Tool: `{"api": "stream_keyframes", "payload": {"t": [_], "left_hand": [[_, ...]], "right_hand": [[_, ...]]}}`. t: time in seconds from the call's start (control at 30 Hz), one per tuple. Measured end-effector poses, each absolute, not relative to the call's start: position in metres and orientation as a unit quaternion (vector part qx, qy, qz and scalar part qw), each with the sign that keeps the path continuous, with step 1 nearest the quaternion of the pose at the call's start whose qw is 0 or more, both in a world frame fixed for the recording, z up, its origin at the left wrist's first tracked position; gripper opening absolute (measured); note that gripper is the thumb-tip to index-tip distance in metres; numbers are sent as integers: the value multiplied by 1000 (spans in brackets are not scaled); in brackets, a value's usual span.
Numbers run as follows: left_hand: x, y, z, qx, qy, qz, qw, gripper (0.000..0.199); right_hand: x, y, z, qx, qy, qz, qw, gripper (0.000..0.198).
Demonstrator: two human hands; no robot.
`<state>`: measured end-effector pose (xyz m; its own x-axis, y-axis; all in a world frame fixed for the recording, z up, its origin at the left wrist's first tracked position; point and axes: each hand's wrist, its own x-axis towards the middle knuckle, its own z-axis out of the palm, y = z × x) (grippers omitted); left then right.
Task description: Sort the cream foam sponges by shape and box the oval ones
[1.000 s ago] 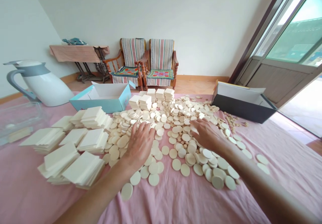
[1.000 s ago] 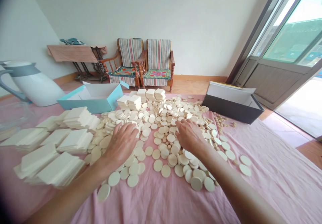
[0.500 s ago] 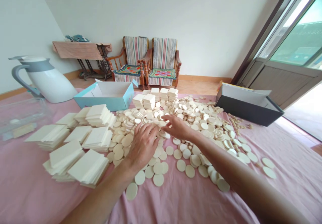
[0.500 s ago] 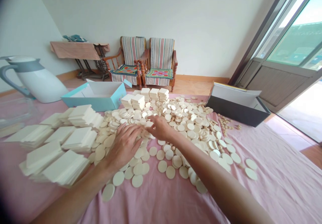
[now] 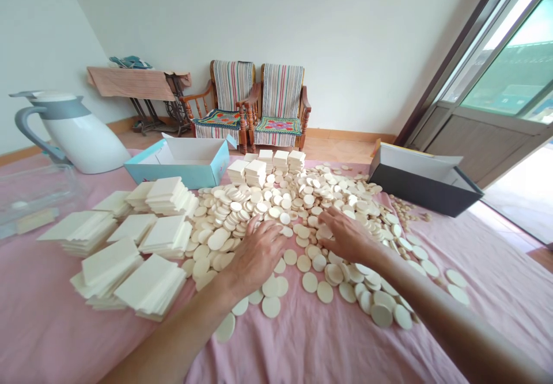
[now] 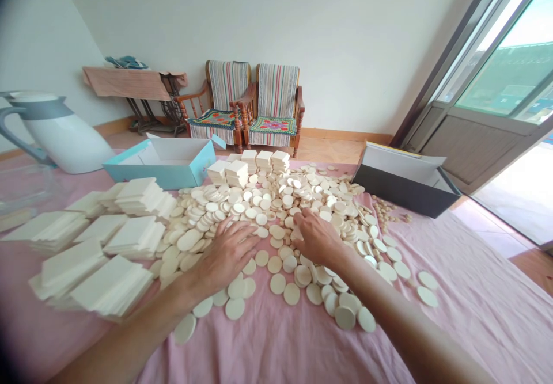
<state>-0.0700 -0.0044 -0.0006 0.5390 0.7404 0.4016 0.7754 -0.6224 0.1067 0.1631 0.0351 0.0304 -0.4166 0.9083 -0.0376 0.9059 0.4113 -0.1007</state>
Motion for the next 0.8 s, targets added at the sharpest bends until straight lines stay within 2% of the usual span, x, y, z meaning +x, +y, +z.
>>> {"api": "stream_keyframes", "payload": {"t": [0.1, 0.23, 0.4, 0.47, 0.53, 0.63, 0.8], "left_hand": [[-71, -4, -2, -871, -441, -209, 55, 14], [-72, -5, -2, -867, -447, -211, 66, 13], [-72, -5, 0, -863, -456, -210, 53, 12], [-72, -5, 1, -859, -461, -218, 50, 12], [-72, -5, 2, -856, -464, -221, 48, 12], [-72, -5, 2, -853, -468, -224, 48, 13], [-74, -6, 5, -852, -467, -232, 44, 16]], "right_hand": [[162, 35, 28, -546, -836, 48, 11, 18], [162, 46, 30, -565, -823, 51, 21, 19], [155, 57, 38, -508, -832, 124, 185, 21], [153, 58, 41, -481, -840, 136, 212, 14], [153, 57, 39, -476, -850, 128, 186, 8], [153, 52, 28, -465, -863, 140, 137, 10], [151, 47, 8, -458, -874, 106, 121, 15]]}}
